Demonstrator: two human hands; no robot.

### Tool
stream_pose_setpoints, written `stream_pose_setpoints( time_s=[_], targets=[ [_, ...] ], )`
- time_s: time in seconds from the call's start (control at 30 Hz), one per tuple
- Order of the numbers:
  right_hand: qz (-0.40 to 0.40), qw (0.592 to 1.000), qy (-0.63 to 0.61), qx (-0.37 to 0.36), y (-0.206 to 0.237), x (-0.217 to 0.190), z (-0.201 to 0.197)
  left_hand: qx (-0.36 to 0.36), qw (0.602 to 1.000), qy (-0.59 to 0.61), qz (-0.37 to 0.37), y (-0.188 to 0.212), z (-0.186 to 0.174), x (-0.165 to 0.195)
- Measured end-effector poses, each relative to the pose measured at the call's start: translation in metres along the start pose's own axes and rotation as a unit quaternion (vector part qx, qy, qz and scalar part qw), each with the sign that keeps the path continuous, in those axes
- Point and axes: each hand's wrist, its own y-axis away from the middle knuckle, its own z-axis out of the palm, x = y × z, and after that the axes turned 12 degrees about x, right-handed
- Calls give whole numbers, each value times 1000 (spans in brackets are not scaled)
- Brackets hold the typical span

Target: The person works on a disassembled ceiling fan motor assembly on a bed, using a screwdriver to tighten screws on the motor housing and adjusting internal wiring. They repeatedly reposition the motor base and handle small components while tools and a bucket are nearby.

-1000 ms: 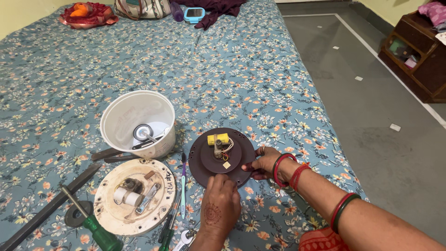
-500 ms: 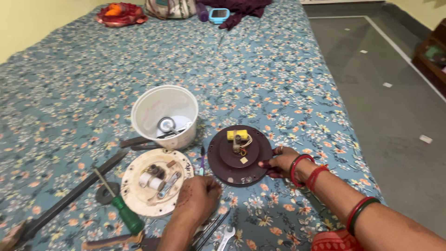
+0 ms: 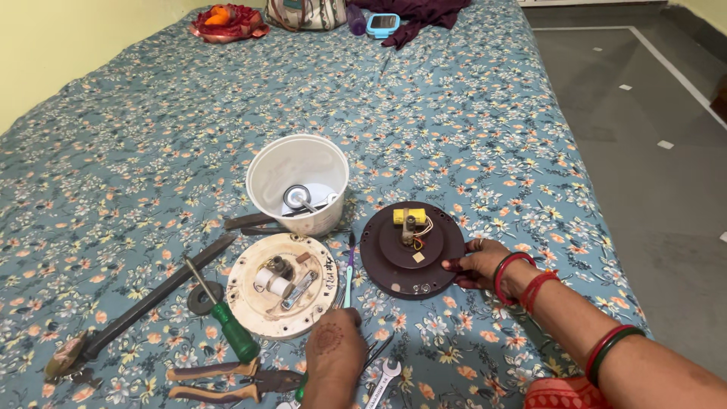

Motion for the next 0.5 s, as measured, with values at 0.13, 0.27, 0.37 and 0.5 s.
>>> stream_pose_setpoints(
  time_s=[0.13, 0.27, 0.37, 0.5],
  targets=[
    [9, 1000, 7, 11, 7, -4, -1, -17, 998, -47, 23, -1, 11, 6],
    [2, 1000, -3, 10, 15, -5, 0, -27, 998, -50, 37, -6, 11, 14],
    [-3, 1000, 10, 22, 18, -6, 1, -61, 998, -23, 9, -16, 4, 26],
    [-16, 999, 10, 37, 21, -5, 2, -72, 995, 63, -2, -22, 0, 53]
  ],
)
